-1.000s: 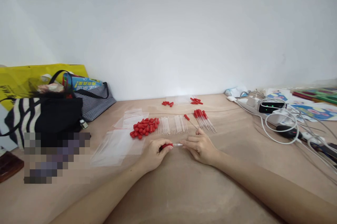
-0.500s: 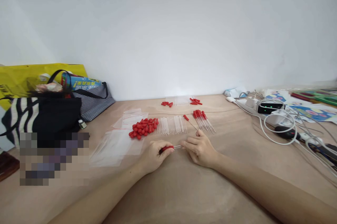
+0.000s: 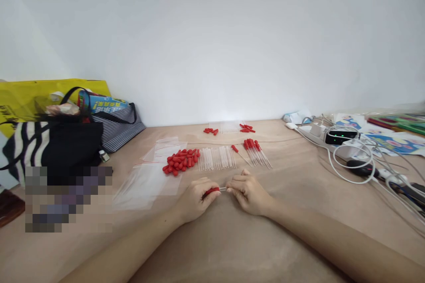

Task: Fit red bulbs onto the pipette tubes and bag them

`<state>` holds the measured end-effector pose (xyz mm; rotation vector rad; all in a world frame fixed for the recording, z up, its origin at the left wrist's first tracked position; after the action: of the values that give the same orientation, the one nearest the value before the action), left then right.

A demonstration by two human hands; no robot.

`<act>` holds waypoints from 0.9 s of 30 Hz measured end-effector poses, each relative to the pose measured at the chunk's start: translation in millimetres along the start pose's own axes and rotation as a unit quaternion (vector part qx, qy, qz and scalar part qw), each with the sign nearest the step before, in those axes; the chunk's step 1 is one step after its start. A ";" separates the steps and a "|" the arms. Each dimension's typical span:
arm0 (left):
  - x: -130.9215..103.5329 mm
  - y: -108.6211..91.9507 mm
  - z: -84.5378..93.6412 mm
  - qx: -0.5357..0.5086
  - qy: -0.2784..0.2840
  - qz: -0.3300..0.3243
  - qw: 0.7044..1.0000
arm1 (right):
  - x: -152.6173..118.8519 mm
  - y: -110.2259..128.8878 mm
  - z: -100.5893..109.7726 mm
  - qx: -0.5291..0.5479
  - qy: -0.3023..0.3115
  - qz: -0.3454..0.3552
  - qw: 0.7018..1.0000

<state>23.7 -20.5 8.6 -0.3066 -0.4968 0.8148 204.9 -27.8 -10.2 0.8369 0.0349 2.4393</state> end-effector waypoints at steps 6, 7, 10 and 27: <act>0.4 -1.0 0.7 0.001 -0.007 -0.011 1.000 | 2.3 2.4 -2.8 0.022 -0.001 -0.026 0.999; 0.9 -1.0 1.1 -0.002 -0.005 -0.015 1.000 | 2.6 2.5 -3.3 0.024 0.001 -0.030 0.999; 3.5 0.5 2.7 -0.011 -0.006 -0.011 1.000 | 3.8 1.6 -3.4 0.027 0.008 -0.047 0.999; 3.9 21.8 2.8 -0.032 -0.085 0.132 0.987 | -2.0 -19.7 9.4 -0.135 0.012 -0.096 0.986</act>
<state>11.1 -3.2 2.5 -0.3695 -0.6528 1.0900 221.4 -13.6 -7.6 0.6522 -0.1941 2.2100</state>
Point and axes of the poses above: each hand's wrist, its own x-axis towards the middle knuckle, its own z-axis out of the back of the hand, y = z × x, the point moved 1 cm from there along x, towards the middle knuckle, and after that the axes turned 8 degrees about z, right-handed, at the moved point
